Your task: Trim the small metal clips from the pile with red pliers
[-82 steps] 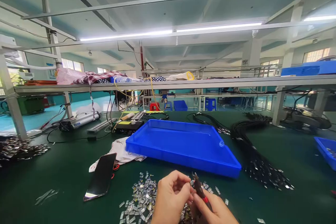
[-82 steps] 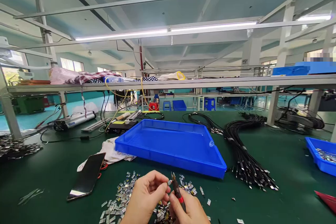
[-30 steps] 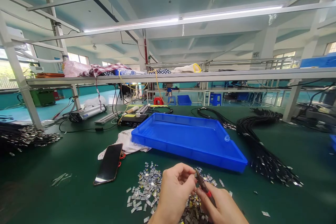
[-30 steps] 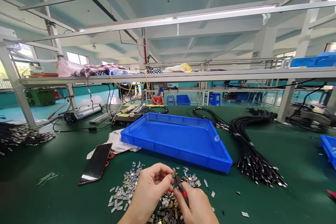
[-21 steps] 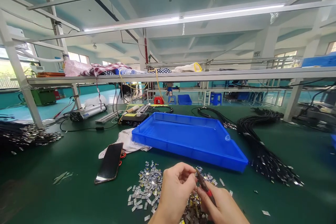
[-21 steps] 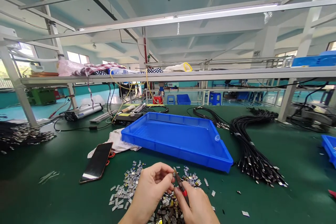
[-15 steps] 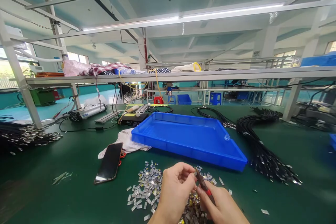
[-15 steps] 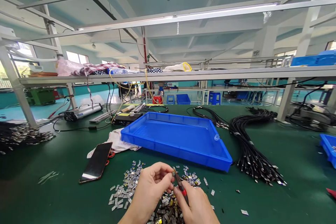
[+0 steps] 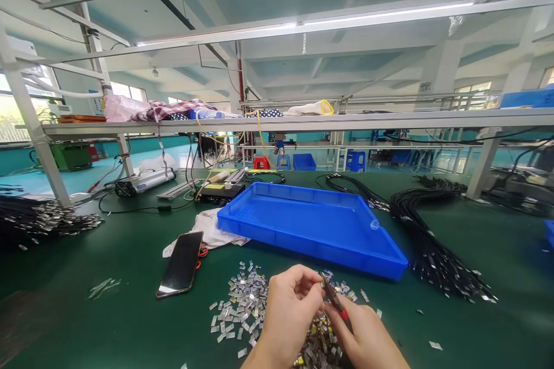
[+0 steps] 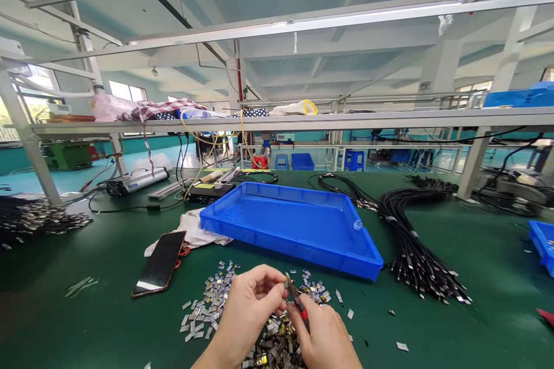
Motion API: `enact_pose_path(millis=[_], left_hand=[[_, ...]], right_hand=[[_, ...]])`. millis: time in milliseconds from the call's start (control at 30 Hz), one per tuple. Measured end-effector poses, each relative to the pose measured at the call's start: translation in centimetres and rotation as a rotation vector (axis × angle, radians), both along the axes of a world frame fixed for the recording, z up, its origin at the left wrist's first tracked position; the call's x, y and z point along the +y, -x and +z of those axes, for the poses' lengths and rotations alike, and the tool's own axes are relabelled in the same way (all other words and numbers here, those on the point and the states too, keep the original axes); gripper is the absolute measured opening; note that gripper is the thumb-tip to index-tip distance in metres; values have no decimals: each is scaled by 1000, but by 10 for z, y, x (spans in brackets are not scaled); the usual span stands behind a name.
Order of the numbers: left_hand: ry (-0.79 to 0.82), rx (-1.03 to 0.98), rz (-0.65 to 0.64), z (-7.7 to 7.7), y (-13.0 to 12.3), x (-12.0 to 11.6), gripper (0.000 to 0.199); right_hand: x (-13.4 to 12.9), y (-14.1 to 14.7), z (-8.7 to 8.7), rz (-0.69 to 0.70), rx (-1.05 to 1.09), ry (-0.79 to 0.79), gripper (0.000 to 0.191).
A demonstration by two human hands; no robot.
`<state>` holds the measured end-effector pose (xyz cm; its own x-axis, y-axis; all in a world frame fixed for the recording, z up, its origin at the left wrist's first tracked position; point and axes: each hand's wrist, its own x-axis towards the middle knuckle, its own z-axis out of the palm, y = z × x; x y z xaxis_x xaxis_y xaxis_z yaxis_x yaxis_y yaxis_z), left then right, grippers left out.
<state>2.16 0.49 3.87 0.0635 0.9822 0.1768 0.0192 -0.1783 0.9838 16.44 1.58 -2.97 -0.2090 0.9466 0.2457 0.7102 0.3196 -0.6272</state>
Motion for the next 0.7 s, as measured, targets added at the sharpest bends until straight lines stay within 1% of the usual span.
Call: enact_pose_path(millis=[133,233,367,467,533,567,633,700], left_hand=[[16,-19,-8,-1,1,1,10],[15,-32,-11,-2,2,1,8],[-4,-40,-27,-3,4,2,7],[-2,-61,-69,-3,5,3,7],[14,-67,-100,0,9,4,9],[14,-39,-103,2,12,5,10],[-3,172,-86,6,24,7,13],[-15,525,-52,9,40,11,17]], right_hand=[[-1,2,1,-9,56,-64,44],[-2,3,1,-26,68,-74,47],[-3,7,-2,-24,64,-16,48],[-2,10,-2,-32,148,22,47],[-1,10,0,-83,302,76,45],[0,10,2,-112,427,125,46],[2,6,7,-162,732,239,47],[4,-1,12,-199,1010,320,43]])
